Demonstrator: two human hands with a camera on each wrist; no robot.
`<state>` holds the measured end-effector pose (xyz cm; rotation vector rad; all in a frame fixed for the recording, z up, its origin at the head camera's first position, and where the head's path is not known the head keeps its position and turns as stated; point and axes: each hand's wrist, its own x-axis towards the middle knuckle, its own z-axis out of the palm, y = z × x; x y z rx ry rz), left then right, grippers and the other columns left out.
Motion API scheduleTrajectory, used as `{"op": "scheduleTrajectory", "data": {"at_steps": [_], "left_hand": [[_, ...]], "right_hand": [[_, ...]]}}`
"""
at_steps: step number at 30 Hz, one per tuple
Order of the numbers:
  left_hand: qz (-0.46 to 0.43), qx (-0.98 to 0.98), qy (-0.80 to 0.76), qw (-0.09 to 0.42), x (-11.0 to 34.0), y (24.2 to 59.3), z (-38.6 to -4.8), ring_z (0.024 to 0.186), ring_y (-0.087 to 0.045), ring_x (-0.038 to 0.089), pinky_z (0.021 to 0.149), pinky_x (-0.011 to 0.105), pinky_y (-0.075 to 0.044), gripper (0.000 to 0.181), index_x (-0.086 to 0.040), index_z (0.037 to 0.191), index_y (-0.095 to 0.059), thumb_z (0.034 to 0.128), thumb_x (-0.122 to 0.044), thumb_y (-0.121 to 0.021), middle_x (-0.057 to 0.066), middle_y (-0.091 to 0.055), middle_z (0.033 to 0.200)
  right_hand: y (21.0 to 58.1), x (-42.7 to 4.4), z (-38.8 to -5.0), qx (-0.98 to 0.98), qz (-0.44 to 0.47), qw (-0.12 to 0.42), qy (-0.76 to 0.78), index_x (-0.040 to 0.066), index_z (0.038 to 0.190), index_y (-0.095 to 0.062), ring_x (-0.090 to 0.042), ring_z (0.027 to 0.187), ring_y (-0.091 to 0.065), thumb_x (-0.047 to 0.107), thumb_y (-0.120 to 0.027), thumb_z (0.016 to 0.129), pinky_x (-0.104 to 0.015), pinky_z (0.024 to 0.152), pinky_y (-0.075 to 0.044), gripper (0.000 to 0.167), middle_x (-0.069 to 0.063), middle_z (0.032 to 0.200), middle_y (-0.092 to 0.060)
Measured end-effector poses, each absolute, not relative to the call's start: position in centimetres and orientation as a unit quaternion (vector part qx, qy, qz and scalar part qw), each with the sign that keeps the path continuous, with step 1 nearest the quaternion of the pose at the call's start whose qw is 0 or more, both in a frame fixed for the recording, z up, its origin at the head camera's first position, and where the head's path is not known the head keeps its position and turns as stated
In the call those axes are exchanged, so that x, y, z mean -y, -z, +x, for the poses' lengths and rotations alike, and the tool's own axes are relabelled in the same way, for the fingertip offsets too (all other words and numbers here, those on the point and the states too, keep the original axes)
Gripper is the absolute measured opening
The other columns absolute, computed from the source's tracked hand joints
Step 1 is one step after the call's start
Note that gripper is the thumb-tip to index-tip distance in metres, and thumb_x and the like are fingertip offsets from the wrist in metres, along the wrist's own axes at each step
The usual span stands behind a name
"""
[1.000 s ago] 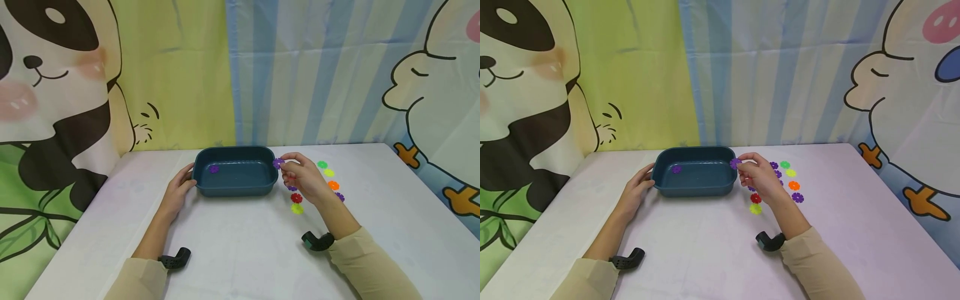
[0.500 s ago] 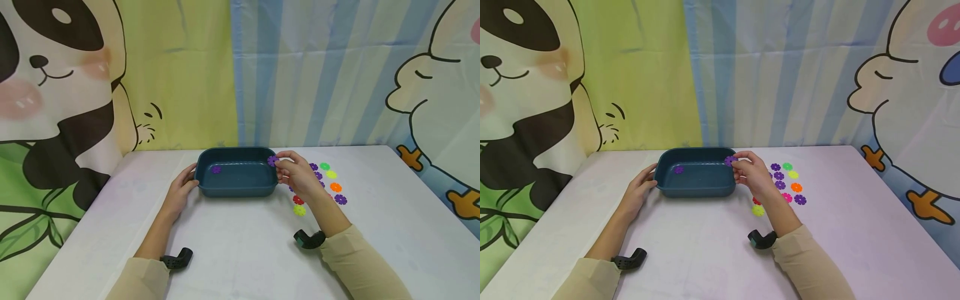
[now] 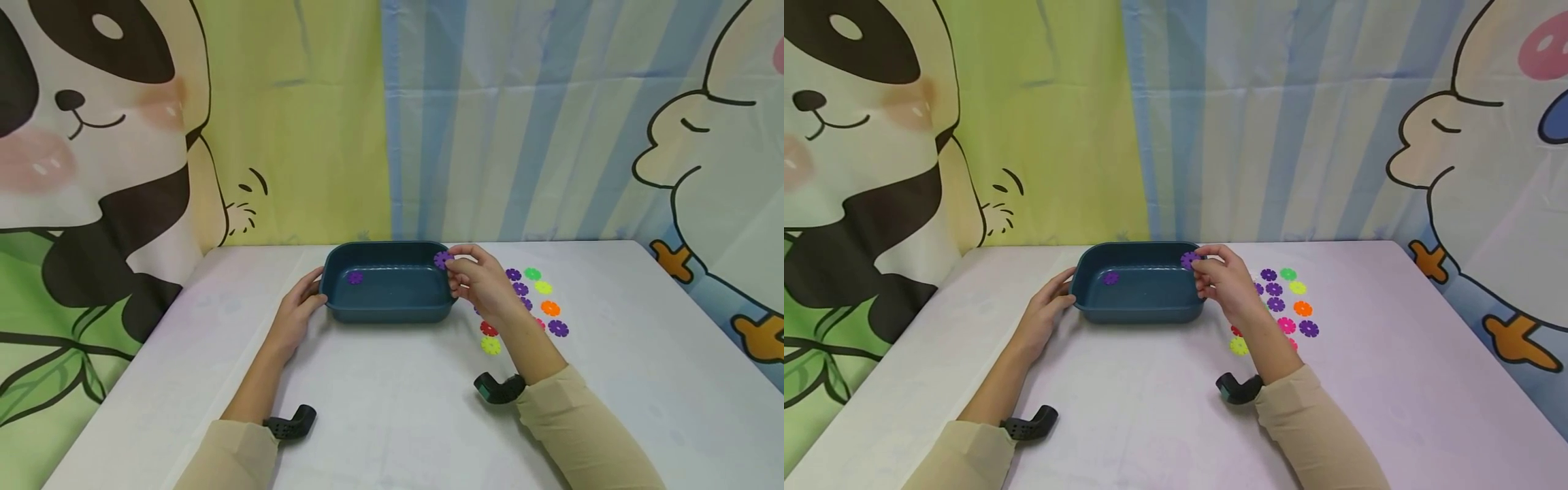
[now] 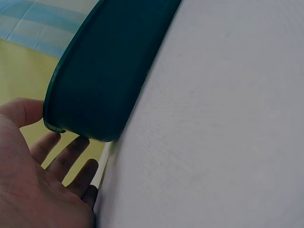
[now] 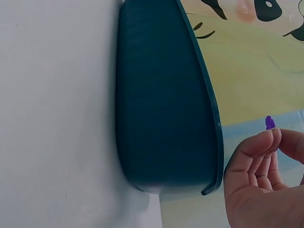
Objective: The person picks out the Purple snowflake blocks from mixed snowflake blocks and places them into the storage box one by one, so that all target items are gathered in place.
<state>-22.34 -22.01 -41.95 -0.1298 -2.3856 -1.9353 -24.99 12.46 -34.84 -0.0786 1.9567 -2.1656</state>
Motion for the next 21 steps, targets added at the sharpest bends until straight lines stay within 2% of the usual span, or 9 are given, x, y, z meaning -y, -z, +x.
{"op": "scheduleTrajectory", "data": {"at_steps": [21], "left_hand": [[-0.046,0.777,0.626,0.04,22.0,41.9,-22.3,0.144,-0.048,0.035,0.122,0.052,-0.031,0.056,-0.014,0.159,-0.041,0.1038,-0.011,-0.051,0.022,-0.05,0.155]], "right_hand": [[34.2,-9.8,-26.1,-0.648,-0.059,0.112,0.751,0.012,0.123,-0.053,-0.014,0.067,-0.053,0.014,-0.056,0.105,-0.023,0.067,-0.053,0.019,-0.002,0.083,-0.056]]}}
